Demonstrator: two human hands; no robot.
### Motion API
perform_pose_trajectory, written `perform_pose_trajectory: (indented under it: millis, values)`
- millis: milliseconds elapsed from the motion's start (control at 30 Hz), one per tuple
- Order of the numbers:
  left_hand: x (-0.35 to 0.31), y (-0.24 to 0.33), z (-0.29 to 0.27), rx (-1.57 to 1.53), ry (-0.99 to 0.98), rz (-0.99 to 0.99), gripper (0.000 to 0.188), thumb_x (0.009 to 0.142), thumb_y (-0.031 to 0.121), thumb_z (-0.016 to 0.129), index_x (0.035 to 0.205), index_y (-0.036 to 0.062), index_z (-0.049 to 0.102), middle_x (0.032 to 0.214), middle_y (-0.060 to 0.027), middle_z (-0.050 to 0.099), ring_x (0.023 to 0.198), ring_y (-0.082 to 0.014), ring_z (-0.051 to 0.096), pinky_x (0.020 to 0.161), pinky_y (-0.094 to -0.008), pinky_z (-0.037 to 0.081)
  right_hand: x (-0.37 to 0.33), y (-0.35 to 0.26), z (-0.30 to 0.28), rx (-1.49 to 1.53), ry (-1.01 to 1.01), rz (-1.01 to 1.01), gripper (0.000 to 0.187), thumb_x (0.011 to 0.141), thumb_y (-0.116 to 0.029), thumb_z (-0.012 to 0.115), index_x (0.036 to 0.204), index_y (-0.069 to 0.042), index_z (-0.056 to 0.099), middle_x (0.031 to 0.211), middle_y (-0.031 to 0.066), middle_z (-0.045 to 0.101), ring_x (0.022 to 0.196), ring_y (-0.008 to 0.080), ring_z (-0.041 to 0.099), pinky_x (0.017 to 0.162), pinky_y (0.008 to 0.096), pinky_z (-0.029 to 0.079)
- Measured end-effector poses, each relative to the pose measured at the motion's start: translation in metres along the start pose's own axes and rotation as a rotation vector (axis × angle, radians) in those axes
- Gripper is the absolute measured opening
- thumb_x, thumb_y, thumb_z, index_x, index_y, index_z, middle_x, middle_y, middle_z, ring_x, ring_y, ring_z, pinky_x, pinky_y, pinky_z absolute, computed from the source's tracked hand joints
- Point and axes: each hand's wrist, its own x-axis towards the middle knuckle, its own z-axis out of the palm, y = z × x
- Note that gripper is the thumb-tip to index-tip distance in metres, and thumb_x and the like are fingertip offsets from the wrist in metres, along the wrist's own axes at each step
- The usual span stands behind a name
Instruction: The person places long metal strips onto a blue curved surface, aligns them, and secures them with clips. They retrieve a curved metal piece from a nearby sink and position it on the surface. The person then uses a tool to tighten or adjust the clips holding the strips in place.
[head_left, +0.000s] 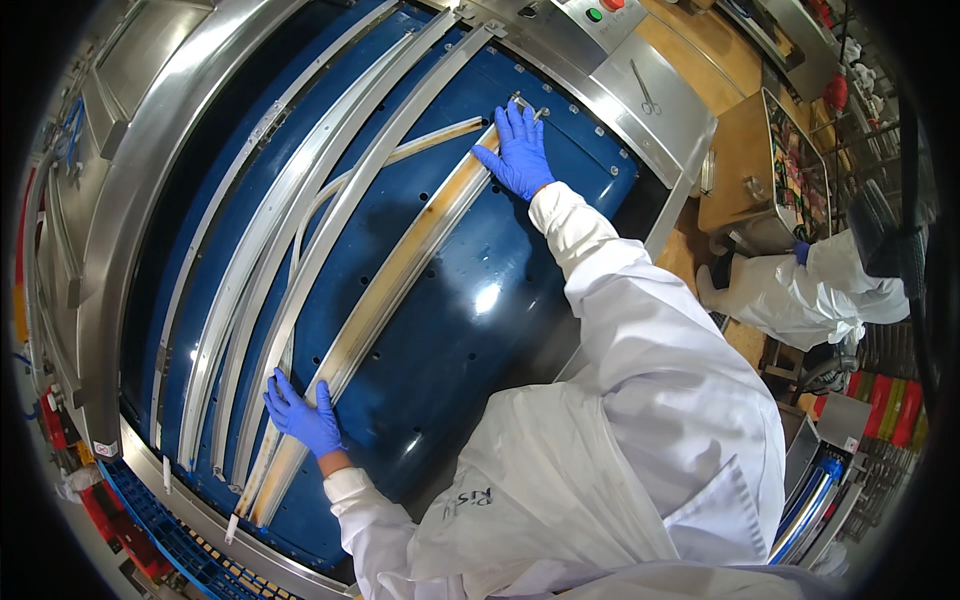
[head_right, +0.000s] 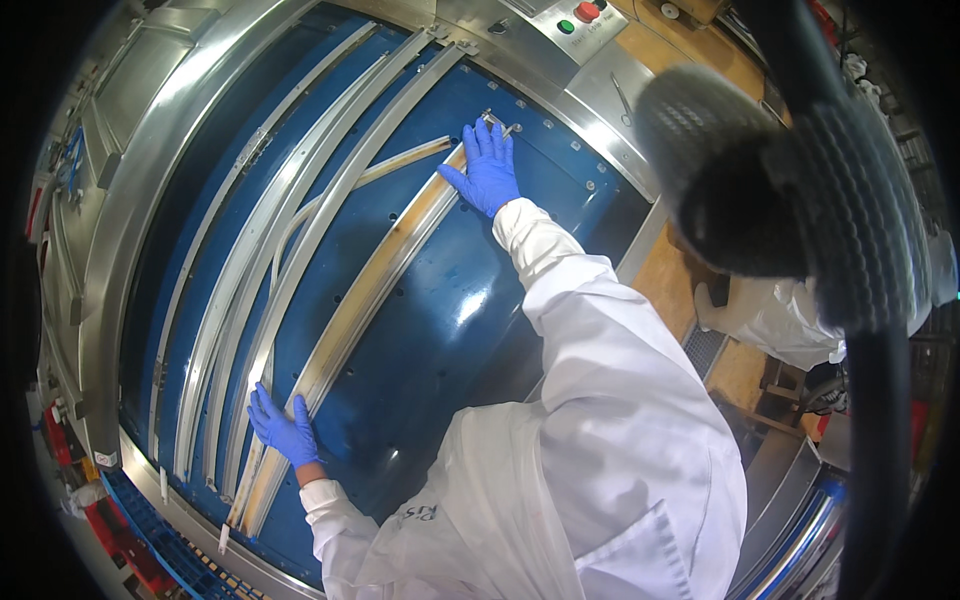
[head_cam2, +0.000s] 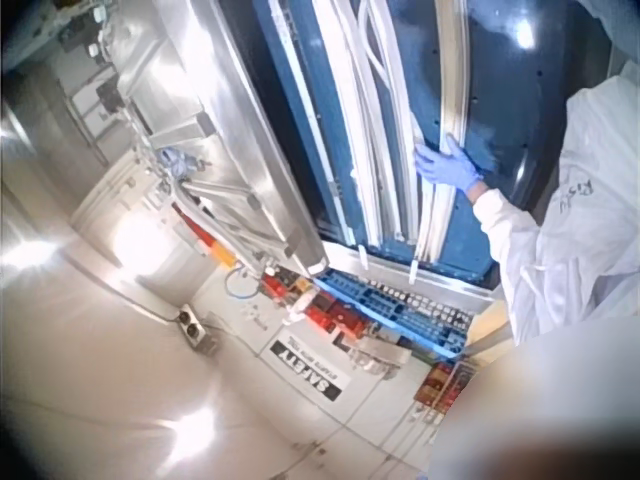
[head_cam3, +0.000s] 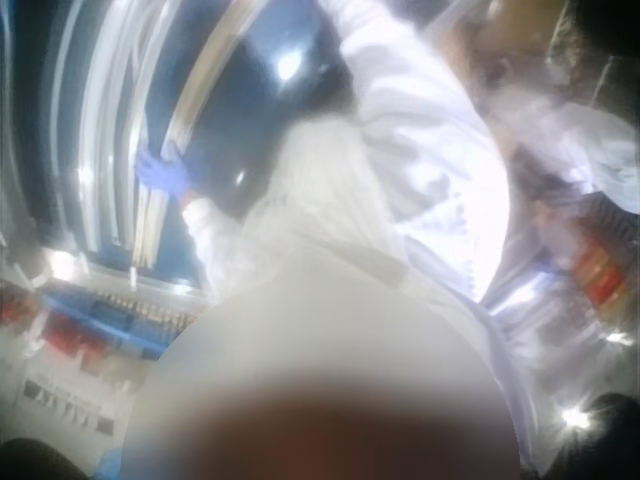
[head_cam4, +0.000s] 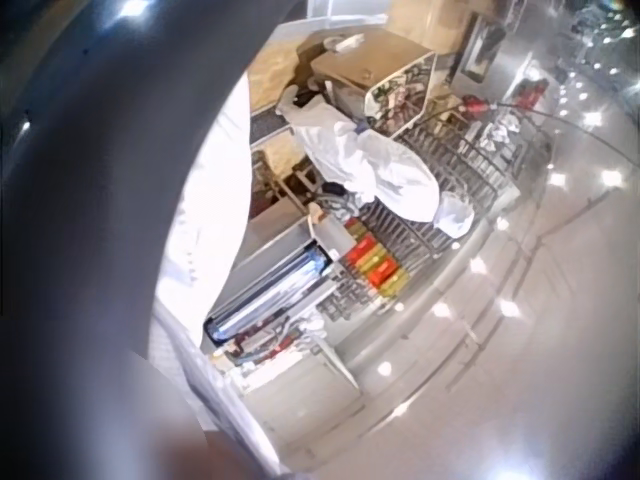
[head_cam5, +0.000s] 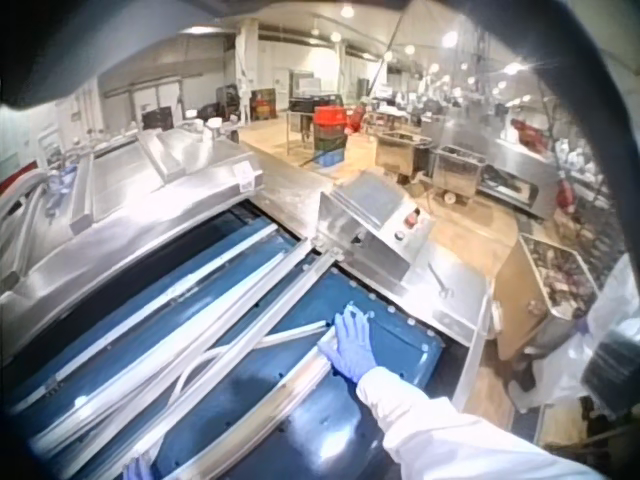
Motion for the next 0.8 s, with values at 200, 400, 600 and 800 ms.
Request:
perform_pose_trajectory:
  millis: [200, 400, 600, 800]
  values:
    - [0.006, 0.021, -0.007, -0.111, 0.054, -0.046, 0.083, 0.081, 0.057, 0.065, 0.148, 0.0156, 0.038, 0.147, -0.0182, 0.039, 0.136, -0.0433, 0.032, 0.110, -0.0561, 0.022, 0.038, 0.060, -0.073, 0.132, 0.082, -0.039, 0.059, 0.084, -0.043, 0.066, 0.132, -0.009, 0.055, 0.138, 0.0195, 0.050, 0.132, 0.0403, 0.040, 0.111, 0.0483, 0.029]
    - [0.062, 0.141, 0.003, -0.166, -0.041, 0.130, 0.075, 0.081, 0.053, 0.068, 0.144, 0.0219, 0.044, 0.144, -0.0123, 0.043, 0.137, -0.0407, 0.031, 0.111, -0.0569, 0.017, 0.046, 0.221, -0.120, -0.365, -0.117, 0.588, 0.059, 0.089, -0.055, 0.052, 0.126, -0.010, 0.058, 0.130, 0.0240, 0.055, 0.120, 0.0404, 0.052, 0.102, 0.0473, 0.041]
    - [0.054, 0.137, -0.010, -0.317, 0.066, 0.057, 0.071, 0.081, 0.049, 0.071, 0.141, 0.0201, 0.047, 0.140, -0.0134, 0.044, 0.132, -0.0402, 0.036, 0.109, -0.0551, 0.022, 0.033, 0.300, -0.080, -0.948, -0.167, -0.020, 0.013, 0.076, -0.019, 0.062, 0.076, -0.017, 0.075, 0.100, 0.0052, 0.071, 0.096, 0.0245, 0.066, 0.095, 0.0347, 0.046]
    - [-0.001, 0.137, -0.049, -0.482, 0.103, 0.122, 0.066, 0.081, 0.038, 0.073, 0.138, 0.0159, 0.049, 0.137, -0.0176, 0.045, 0.128, -0.0416, 0.039, 0.107, -0.0511, 0.031, 0.047, 0.343, -0.061, -0.937, -0.510, 0.128, 0.030, 0.085, -0.032, 0.059, 0.099, -0.009, 0.072, 0.102, 0.0137, 0.071, 0.097, 0.0286, 0.068, 0.087, 0.0377, 0.052]
